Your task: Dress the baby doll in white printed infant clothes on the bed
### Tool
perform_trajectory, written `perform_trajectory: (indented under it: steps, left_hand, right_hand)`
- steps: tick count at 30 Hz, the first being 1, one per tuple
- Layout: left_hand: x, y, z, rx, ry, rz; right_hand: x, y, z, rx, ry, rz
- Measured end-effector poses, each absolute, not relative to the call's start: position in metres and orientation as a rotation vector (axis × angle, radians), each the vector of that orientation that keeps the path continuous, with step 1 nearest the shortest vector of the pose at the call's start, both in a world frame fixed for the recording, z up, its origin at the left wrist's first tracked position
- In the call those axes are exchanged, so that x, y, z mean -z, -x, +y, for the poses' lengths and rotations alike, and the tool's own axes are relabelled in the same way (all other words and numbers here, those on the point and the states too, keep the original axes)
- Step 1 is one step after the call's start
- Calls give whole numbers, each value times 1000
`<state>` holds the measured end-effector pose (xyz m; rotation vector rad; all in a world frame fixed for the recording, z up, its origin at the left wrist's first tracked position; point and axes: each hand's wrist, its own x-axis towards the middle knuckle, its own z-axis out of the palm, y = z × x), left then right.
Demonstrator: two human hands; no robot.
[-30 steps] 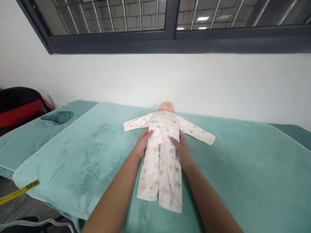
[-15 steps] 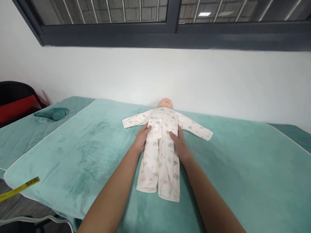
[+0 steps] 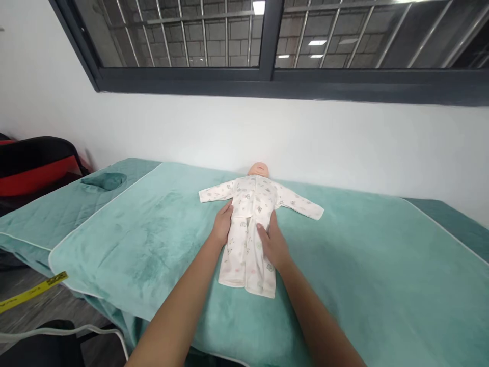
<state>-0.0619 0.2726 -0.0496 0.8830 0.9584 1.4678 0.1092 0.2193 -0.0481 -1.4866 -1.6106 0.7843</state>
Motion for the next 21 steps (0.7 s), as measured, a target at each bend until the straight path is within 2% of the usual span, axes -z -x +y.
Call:
perform_trajectory:
  steps: [7, 16, 21]
  left_hand:
    - [53, 79, 229, -1415, -866, 887]
    - [54, 148, 207, -1284, -1523, 1551]
    - [53, 219, 208, -780, -1891, 2015]
  right_hand:
    - [55, -122, 177, -640, 1451, -1750]
    - [77, -221, 151, -33, 1855, -2001]
    - [80, -294, 143, 156, 2119, -2006]
